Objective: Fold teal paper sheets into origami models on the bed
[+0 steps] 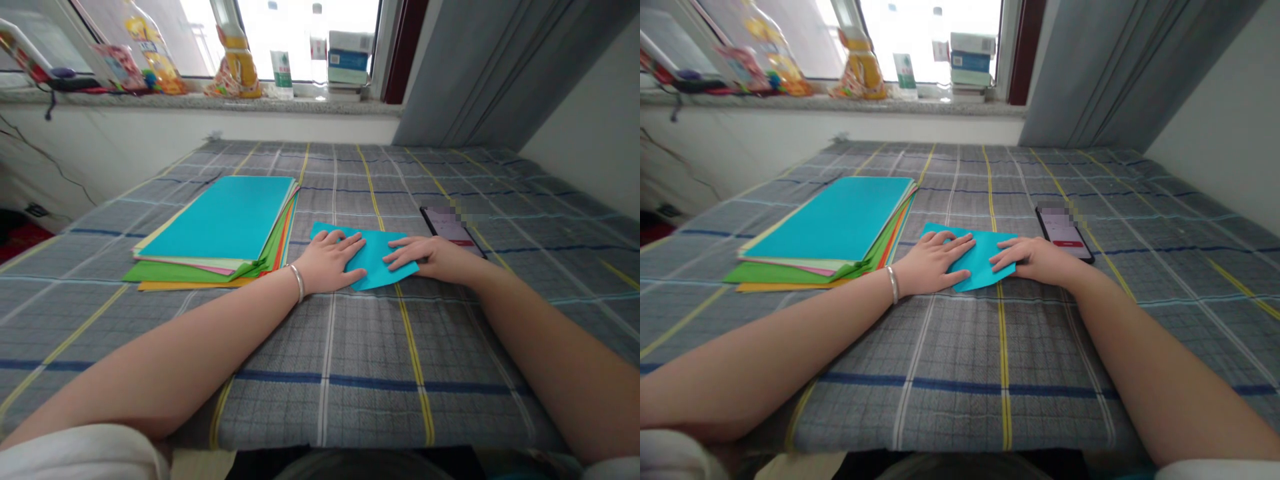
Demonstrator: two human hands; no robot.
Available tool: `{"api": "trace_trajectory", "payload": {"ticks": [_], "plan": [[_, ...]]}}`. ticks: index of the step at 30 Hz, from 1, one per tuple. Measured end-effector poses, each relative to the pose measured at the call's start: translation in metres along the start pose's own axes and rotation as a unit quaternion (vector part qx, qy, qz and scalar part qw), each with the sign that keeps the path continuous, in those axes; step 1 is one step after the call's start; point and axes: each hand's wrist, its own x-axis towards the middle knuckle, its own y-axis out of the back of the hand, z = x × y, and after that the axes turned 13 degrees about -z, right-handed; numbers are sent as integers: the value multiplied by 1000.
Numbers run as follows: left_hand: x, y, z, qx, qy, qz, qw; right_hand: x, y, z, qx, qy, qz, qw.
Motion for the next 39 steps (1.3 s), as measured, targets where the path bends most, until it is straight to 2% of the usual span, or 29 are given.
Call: {"api": "trace_trajectory", "payload": {"ticks": [9, 13, 17, 22, 29, 34, 39], "plan": [[12, 0, -7, -18, -4, 14, 1000, 3, 0, -7, 13, -9, 0, 1000], [16, 3, -14, -44, -36, 25, 998, 4, -3, -7, -6, -39, 40, 998], [16, 5, -16, 15, -43, -29, 999, 10, -8, -9, -6, -76, 75, 994], [4, 6, -12, 88, -64, -94, 990, 19, -12, -16, -20, -98, 98, 990], [-7, 15, -9, 91, -59, -145, 983, 27, -17, -12, -60, -116, 138, 982], [-5, 18, -10, 90, -56, -164, 981, 35, -22, -8, -86, -146, 169, 971], [-6, 12, -16, 86, -68, -142, 984, 38, -24, -13, -95, -133, 167, 972]]}}
